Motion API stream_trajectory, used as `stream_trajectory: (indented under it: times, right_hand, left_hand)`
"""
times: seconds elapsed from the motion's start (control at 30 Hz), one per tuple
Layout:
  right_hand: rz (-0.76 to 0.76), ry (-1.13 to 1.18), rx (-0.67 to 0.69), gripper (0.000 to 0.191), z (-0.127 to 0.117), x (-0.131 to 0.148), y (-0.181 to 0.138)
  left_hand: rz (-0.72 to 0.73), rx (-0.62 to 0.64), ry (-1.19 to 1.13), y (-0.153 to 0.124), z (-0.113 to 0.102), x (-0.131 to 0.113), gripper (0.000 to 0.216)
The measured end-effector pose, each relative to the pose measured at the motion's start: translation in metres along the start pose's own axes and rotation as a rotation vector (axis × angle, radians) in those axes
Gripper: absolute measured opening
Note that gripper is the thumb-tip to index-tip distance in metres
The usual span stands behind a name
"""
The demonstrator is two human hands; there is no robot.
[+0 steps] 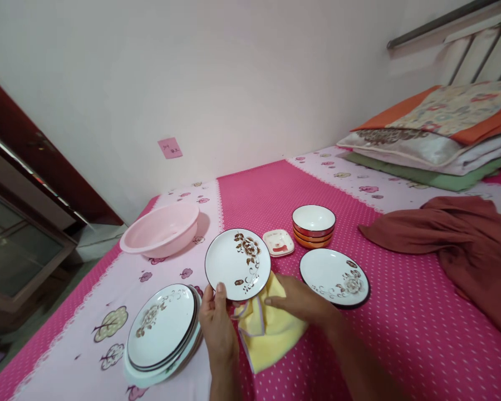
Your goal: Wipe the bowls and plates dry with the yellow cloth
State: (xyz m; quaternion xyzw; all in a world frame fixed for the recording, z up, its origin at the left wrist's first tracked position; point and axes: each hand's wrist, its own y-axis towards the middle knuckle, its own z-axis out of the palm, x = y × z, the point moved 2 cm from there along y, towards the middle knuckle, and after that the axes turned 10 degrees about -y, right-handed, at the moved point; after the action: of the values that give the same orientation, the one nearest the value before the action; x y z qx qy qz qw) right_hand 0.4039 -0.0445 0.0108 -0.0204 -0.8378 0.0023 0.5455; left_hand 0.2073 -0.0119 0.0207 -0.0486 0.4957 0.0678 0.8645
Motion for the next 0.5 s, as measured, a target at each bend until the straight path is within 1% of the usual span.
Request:
stream_trajectory:
  times: [0.07,0.13,0.23,0.33,0.37,0.4,0.43,0.5]
  right_hand:
    - [-0.001,-0.013,0.080,0.040,-0.003,0.004,-0.001]
    - [0.053,-0.115,0.096,0.035,-0.006,0.002,-0.001]
    - [0.150,-0.304,-0.006,0.028,-0.007,-0.008,0.001]
    - [0.116,-0.375,-0.119,0.028,-0.006,-0.011,0.005]
    - [0.084,-0.355,-0.135,0.028,-0.005,-0.010,0.005]
    - [0.049,-0.296,-0.120,0.028,-0.004,-0.007,0.005]
    - [0.022,-0.223,-0.079,0.029,-0.004,-0.003,0.004]
    - [-0.027,-0.003,0.079,0.034,-0.003,0.007,0.000]
  left_hand:
    - [-0.034,-0.018,-0.011,0.000,0.000,0.000,0.044]
    - [-0.055,-0.049,-0.054,0.000,0.001,-0.001,0.045]
    - [-0.047,-0.068,-0.116,0.000,0.004,-0.005,0.043]
    - [-0.049,-0.069,-0.126,-0.001,0.005,-0.008,0.040]
    - [-0.054,-0.070,-0.127,-0.001,0.005,-0.008,0.039]
    - [-0.055,-0.078,-0.136,0.000,0.004,-0.008,0.037]
    - [-0.053,-0.083,-0.149,0.001,0.002,-0.008,0.037]
    - [-0.043,-0.093,-0.189,0.006,-0.002,-0.008,0.036]
